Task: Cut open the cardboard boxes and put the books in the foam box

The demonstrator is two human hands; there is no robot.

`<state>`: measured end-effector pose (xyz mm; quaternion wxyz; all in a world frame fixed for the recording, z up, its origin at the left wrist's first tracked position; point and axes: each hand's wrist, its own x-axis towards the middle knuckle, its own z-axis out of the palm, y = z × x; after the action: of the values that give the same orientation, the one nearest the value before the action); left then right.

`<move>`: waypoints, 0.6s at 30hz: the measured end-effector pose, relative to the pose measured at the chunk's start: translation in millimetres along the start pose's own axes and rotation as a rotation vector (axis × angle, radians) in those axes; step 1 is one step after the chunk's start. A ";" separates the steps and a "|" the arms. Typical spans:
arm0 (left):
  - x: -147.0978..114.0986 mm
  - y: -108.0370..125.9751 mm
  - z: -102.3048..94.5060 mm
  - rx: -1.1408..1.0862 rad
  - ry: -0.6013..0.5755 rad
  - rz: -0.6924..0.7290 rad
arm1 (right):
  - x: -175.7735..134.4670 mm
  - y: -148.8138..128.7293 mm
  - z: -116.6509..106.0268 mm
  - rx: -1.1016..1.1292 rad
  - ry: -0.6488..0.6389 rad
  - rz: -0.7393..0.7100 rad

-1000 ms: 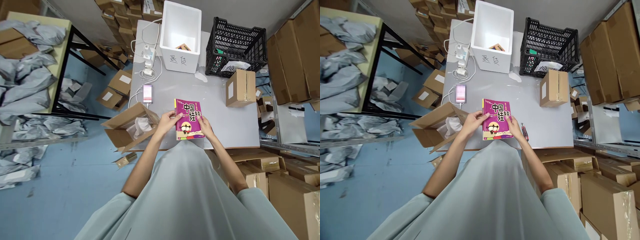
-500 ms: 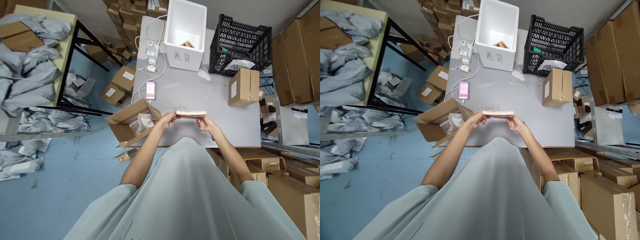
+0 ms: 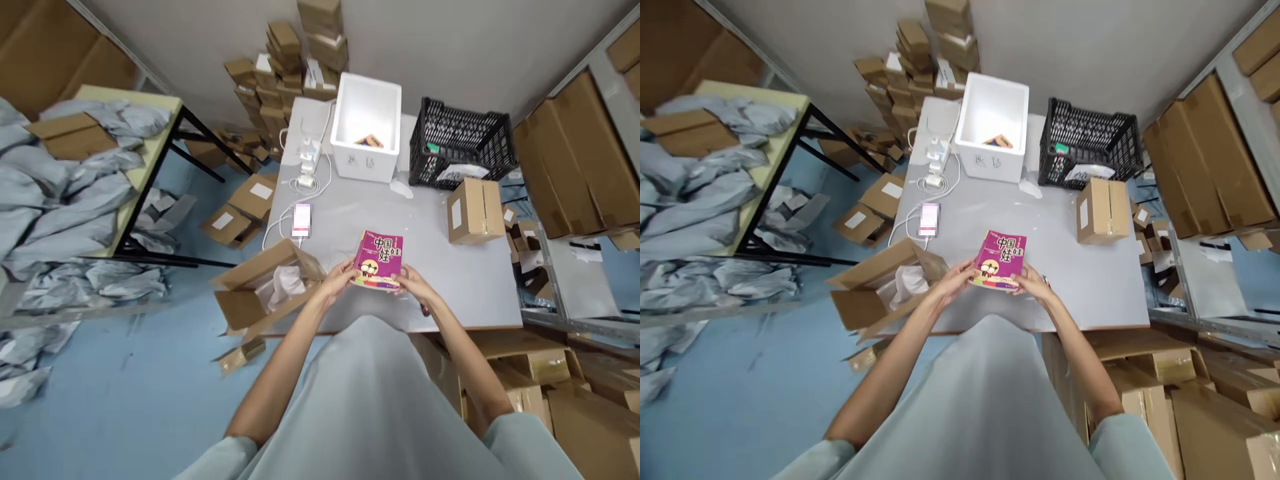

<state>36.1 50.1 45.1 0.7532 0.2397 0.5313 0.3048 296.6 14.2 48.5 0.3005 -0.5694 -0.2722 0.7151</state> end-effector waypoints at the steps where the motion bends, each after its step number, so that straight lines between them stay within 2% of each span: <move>1: -0.2 7.5 3.5 0.010 -0.010 0.021 | 0.0 -2.5 -0.3 0.008 -0.018 -0.033; 5: 2.6 42.6 17.9 0.077 -0.114 0.056 | 8.1 -22.9 -10.0 0.018 -0.047 -0.135; 9: 9.1 80.3 30.7 0.189 -0.165 0.136 | 16.4 -65.9 -28.6 0.044 -0.113 -0.171; 13: 26.3 117.8 38.8 0.283 -0.128 0.226 | 35.3 -115.6 -42.3 0.100 -0.203 -0.176; 18: 68.4 173.8 35.4 0.344 -0.008 0.359 | 86.8 -173.0 -39.3 0.153 -0.151 -0.260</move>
<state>51.2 219.1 130.8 0.6371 0.4561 0.5216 0.3376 340.8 196.4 110.5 0.4118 -0.4493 -0.3100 0.7297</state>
